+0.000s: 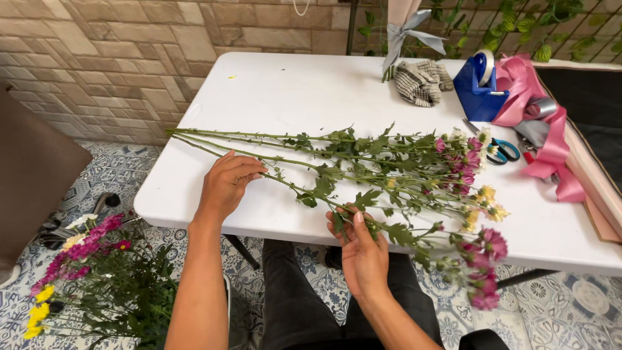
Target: The person selects stems of white, purple, and yellow flowers from a bucket and arranges them into a bunch on a table before smoothing the stems.
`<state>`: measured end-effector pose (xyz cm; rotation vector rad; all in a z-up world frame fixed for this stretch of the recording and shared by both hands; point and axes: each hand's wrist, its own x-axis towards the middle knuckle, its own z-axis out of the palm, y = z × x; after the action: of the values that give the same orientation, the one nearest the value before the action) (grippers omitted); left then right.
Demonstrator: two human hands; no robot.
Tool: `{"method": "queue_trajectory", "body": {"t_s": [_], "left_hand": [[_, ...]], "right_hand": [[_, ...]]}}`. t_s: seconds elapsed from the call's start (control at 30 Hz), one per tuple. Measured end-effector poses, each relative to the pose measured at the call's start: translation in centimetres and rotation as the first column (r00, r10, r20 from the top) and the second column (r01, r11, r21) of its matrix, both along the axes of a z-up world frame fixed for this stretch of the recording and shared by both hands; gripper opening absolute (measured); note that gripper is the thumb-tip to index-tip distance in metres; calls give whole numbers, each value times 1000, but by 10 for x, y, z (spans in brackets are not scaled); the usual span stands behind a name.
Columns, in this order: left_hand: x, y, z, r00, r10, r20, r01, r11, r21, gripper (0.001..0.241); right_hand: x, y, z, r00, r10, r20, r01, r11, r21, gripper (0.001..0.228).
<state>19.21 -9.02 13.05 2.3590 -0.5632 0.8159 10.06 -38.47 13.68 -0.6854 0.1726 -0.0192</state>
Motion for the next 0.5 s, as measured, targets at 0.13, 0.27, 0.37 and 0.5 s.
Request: {"method": "queue_trajectory", "body": {"t_s": [0.13,0.27,0.37,0.5], "left_hand": [[7,-8,-1,1000,15,5,-15,1000,0,22],[13,-14,1,992,71,-109,-68,997,28,24],[16,-19,13,967,74,-243,-59,996,68,37],[7,-53,69,807,148,-571,-36,979,202,95]], "right_hand": [[9,-11,9,999,24,34,-24,999,25,29],[6,-17,50,976,97,-195,-76,991,110,36],[11,-27,56,932,139,-336,-98,986,135,35],[28,-45,32,929,195,-314,-138,971,195,47]]}}
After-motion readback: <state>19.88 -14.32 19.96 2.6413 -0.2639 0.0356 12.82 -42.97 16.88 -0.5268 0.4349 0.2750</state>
